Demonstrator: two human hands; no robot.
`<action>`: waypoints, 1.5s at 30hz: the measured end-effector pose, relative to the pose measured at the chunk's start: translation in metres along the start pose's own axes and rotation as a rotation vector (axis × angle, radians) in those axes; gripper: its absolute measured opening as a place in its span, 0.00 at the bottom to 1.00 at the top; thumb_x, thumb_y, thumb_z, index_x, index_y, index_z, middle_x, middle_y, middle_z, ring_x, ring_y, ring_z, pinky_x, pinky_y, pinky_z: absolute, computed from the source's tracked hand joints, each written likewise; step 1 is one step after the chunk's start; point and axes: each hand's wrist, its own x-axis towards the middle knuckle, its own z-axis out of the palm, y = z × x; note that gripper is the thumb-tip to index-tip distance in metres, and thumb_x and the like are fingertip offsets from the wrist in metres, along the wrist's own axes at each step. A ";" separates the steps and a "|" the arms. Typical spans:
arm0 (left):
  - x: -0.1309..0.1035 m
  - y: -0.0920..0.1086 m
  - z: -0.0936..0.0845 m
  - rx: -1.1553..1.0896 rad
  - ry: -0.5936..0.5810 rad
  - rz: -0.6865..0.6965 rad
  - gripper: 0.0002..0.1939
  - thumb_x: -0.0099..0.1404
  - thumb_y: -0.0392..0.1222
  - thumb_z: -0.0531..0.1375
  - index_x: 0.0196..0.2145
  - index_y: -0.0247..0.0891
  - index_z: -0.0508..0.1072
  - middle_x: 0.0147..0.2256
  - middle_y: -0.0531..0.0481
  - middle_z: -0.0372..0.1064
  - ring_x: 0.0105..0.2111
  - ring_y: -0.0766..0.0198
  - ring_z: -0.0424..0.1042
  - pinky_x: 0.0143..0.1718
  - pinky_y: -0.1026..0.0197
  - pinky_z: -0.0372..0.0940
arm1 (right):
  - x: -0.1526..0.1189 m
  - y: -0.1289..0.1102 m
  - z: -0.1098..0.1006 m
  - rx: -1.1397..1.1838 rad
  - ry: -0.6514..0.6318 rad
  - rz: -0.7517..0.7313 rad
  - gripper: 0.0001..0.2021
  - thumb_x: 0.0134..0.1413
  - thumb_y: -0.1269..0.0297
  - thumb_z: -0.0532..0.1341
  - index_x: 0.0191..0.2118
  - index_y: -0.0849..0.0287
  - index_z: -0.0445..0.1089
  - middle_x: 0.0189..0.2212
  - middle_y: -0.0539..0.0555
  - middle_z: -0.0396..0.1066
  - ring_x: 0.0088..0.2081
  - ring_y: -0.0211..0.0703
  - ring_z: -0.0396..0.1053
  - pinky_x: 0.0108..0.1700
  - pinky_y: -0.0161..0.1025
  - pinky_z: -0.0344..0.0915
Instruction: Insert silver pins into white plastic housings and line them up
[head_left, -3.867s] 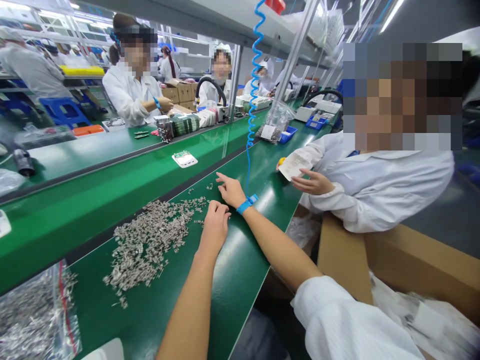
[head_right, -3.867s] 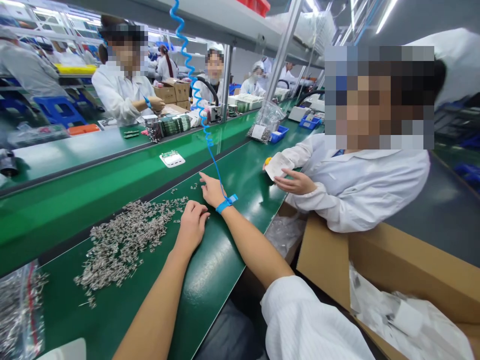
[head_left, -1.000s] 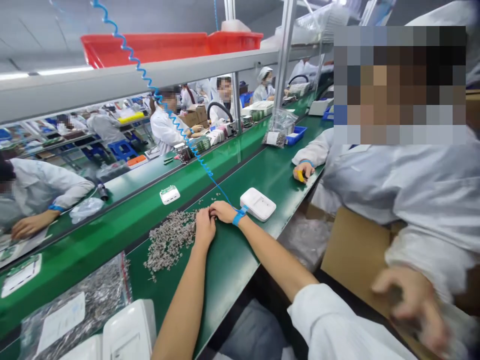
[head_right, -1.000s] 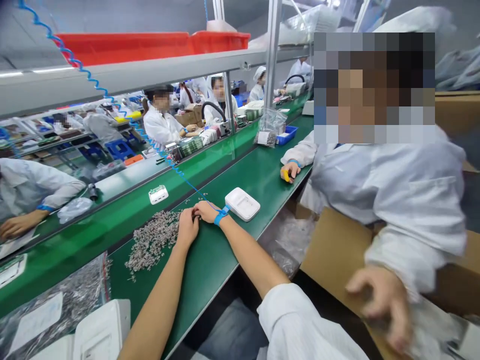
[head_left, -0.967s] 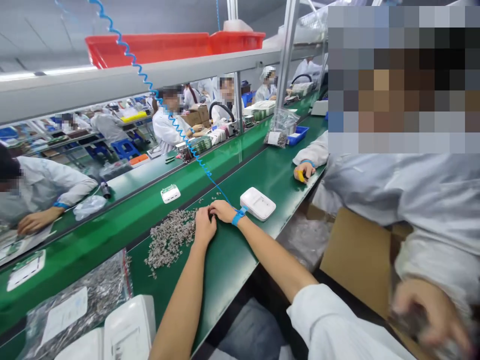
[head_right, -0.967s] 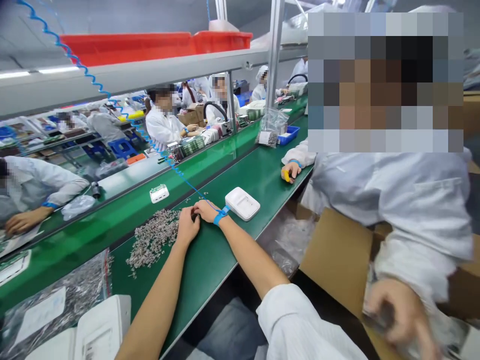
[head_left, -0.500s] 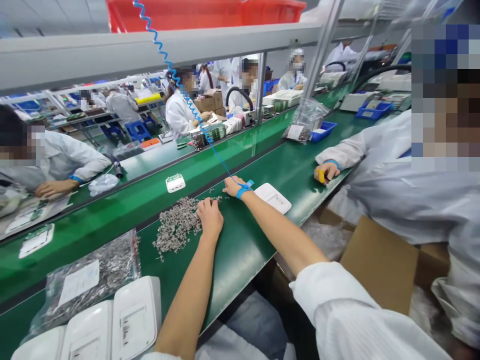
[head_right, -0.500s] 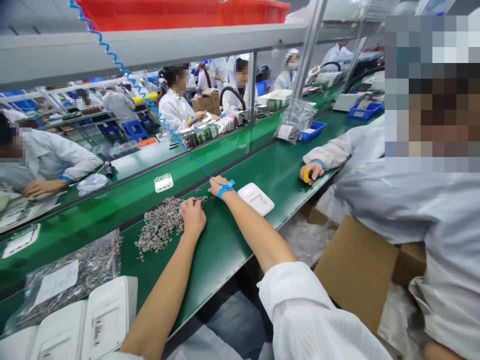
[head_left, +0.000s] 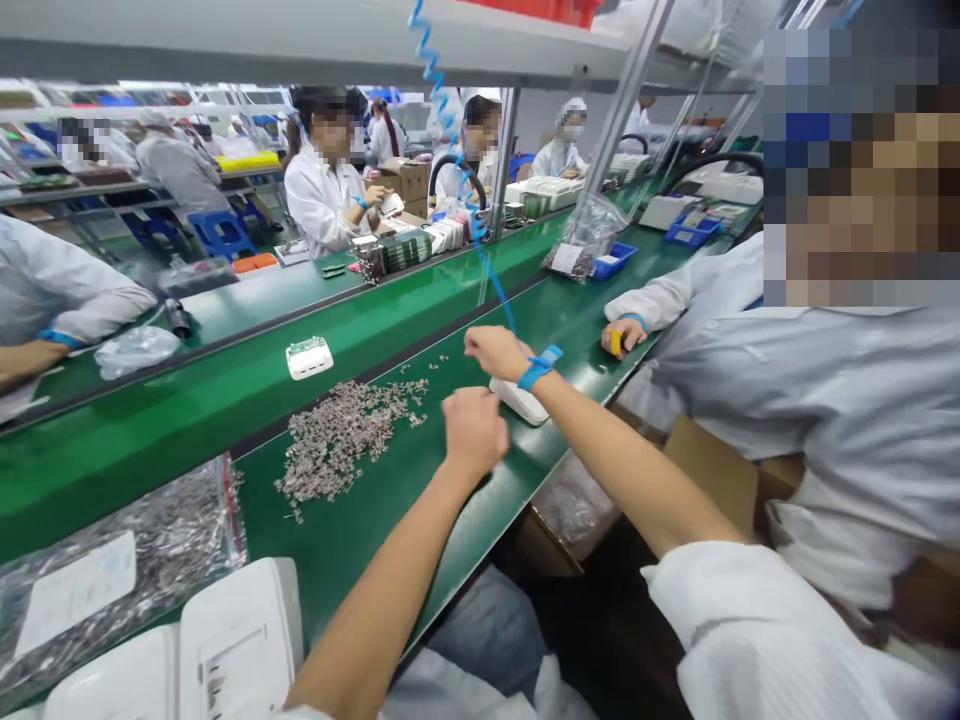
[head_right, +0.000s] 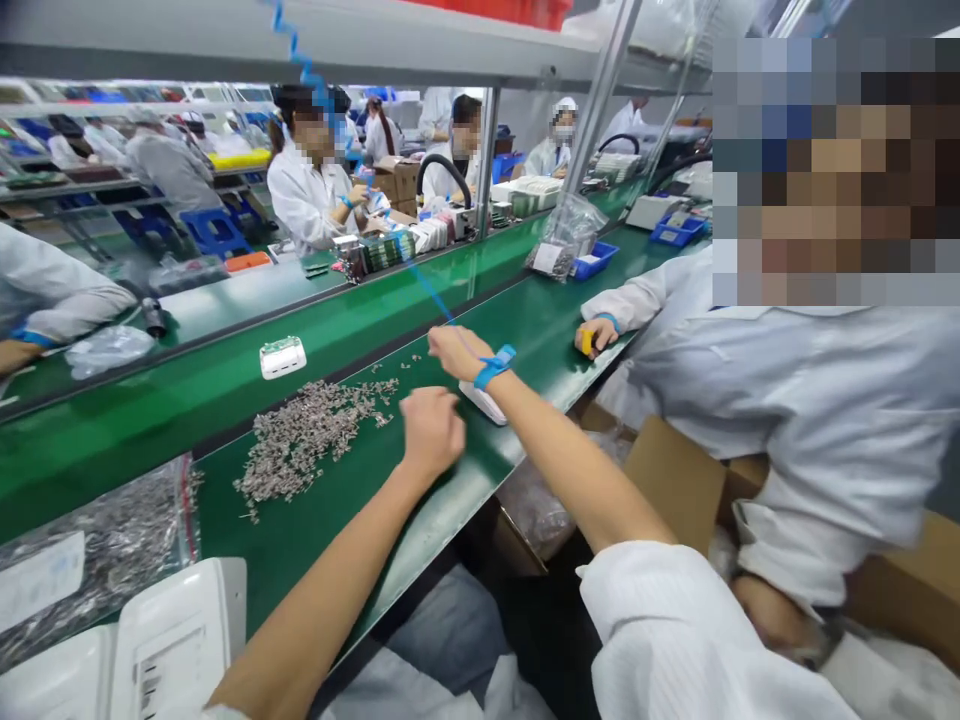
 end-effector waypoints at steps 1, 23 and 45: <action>0.003 0.017 0.007 -0.018 -0.108 0.167 0.11 0.65 0.37 0.55 0.44 0.37 0.72 0.45 0.37 0.69 0.48 0.49 0.65 0.48 0.48 0.57 | -0.007 0.008 -0.013 -0.009 0.070 0.033 0.06 0.64 0.67 0.58 0.41 0.61 0.73 0.36 0.58 0.76 0.37 0.46 0.71 0.38 0.38 0.60; -0.034 0.000 -0.017 -0.115 -0.197 -0.482 0.14 0.64 0.46 0.61 0.48 0.43 0.71 0.53 0.44 0.63 0.55 0.49 0.56 0.51 0.47 0.56 | -0.084 -0.024 -0.018 0.118 -0.277 -0.330 0.06 0.56 0.72 0.59 0.32 0.61 0.74 0.39 0.58 0.72 0.41 0.48 0.70 0.46 0.43 0.66; -0.025 0.000 -0.012 -0.152 -0.169 -0.575 0.08 0.65 0.46 0.63 0.32 0.41 0.72 0.44 0.47 0.69 0.50 0.52 0.59 0.46 0.48 0.54 | -0.098 -0.006 -0.011 0.147 -0.184 -0.408 0.05 0.60 0.66 0.64 0.39 0.60 0.75 0.41 0.58 0.70 0.42 0.48 0.67 0.44 0.43 0.65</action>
